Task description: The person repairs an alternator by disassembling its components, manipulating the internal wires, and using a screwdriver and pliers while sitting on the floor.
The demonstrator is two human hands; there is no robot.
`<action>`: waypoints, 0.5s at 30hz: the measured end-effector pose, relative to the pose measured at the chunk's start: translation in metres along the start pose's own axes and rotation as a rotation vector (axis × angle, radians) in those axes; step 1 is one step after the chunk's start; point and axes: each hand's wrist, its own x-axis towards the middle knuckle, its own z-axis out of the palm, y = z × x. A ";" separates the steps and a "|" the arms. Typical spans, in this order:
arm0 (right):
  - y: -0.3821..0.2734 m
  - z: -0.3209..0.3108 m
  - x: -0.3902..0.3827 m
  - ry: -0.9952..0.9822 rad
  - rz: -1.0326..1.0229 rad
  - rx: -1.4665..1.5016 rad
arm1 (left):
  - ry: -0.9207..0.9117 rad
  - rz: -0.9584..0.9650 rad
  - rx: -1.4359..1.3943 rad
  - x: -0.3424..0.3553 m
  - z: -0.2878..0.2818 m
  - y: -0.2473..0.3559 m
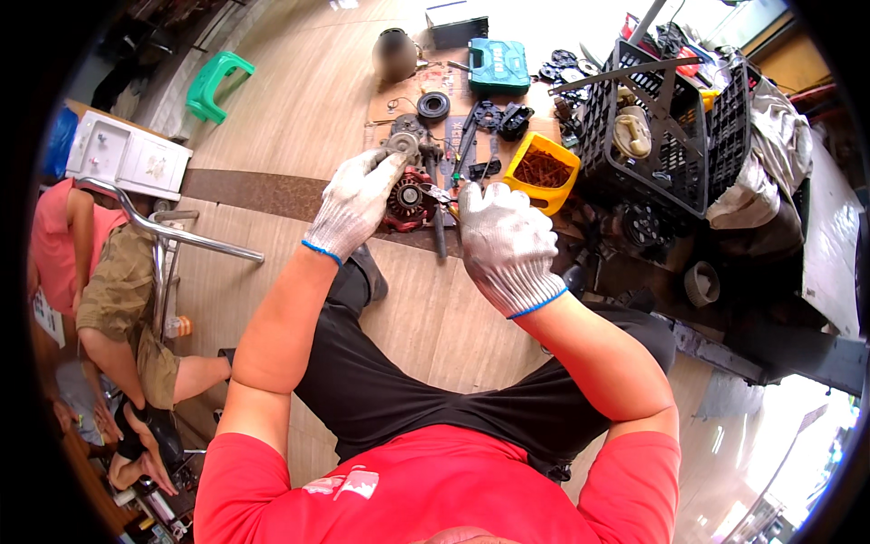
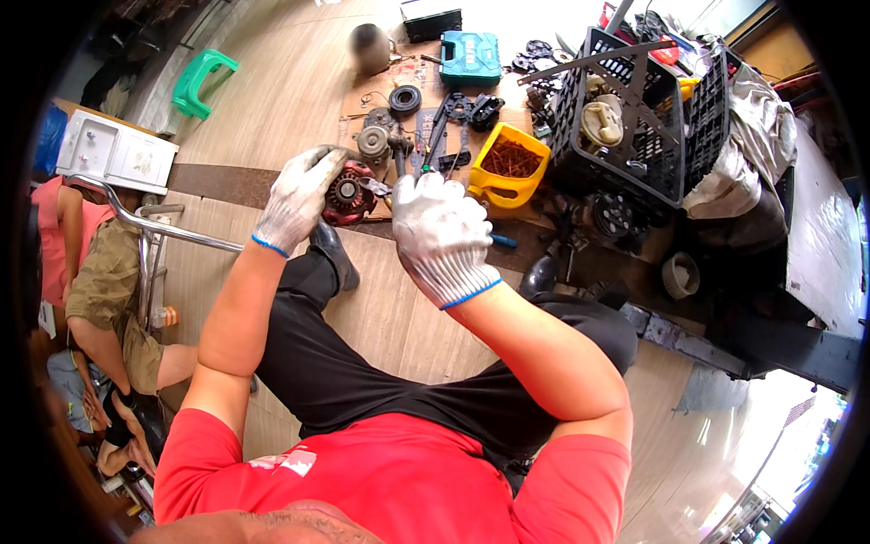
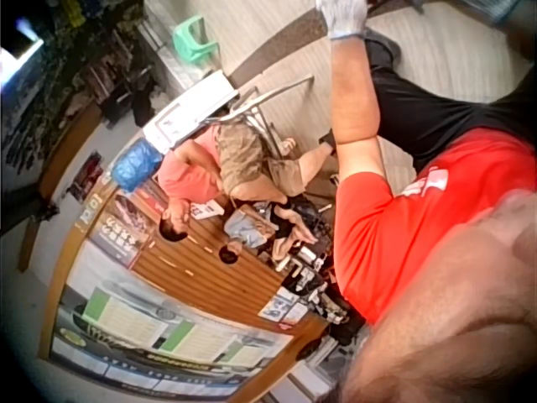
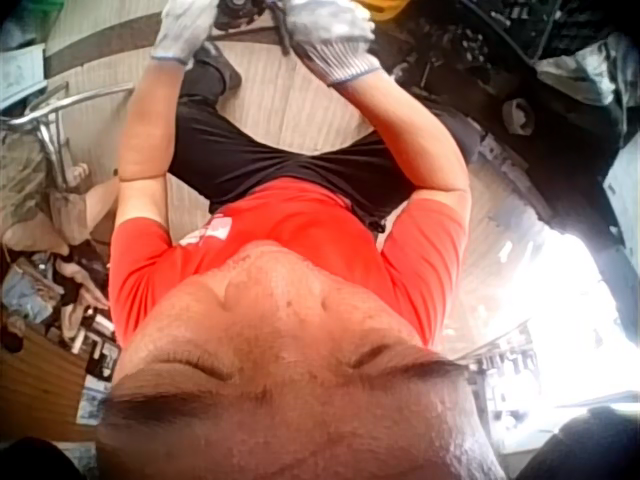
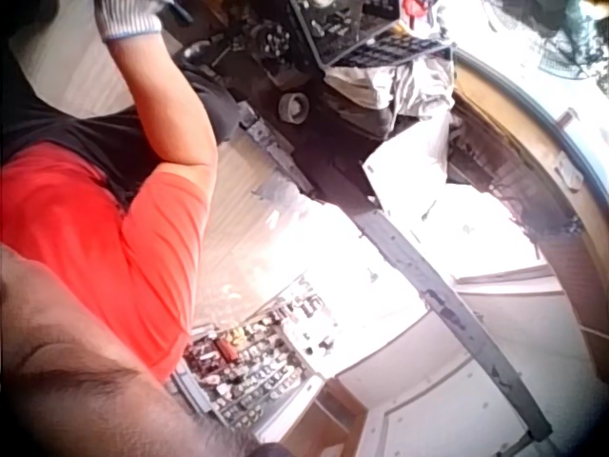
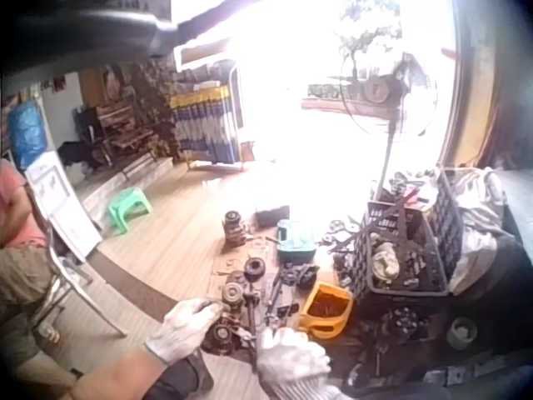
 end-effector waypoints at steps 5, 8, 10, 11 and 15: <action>-0.001 0.014 -0.002 -0.008 -0.027 0.043 | -0.126 -0.282 -0.029 0.005 0.002 0.002; 0.000 0.023 -0.005 -0.040 -0.026 0.099 | -0.171 -0.331 -0.074 0.008 0.004 0.003; 0.001 0.030 -0.006 -0.075 -0.020 0.136 | -0.198 -0.325 -0.064 0.010 0.005 0.005; 0.001 0.032 -0.007 -0.095 -0.020 0.141 | -0.203 -0.333 -0.058 0.010 0.006 0.005; 0.001 0.042 -0.010 -0.143 -0.007 0.185 | -0.216 -0.271 -0.016 0.011 0.016 -0.009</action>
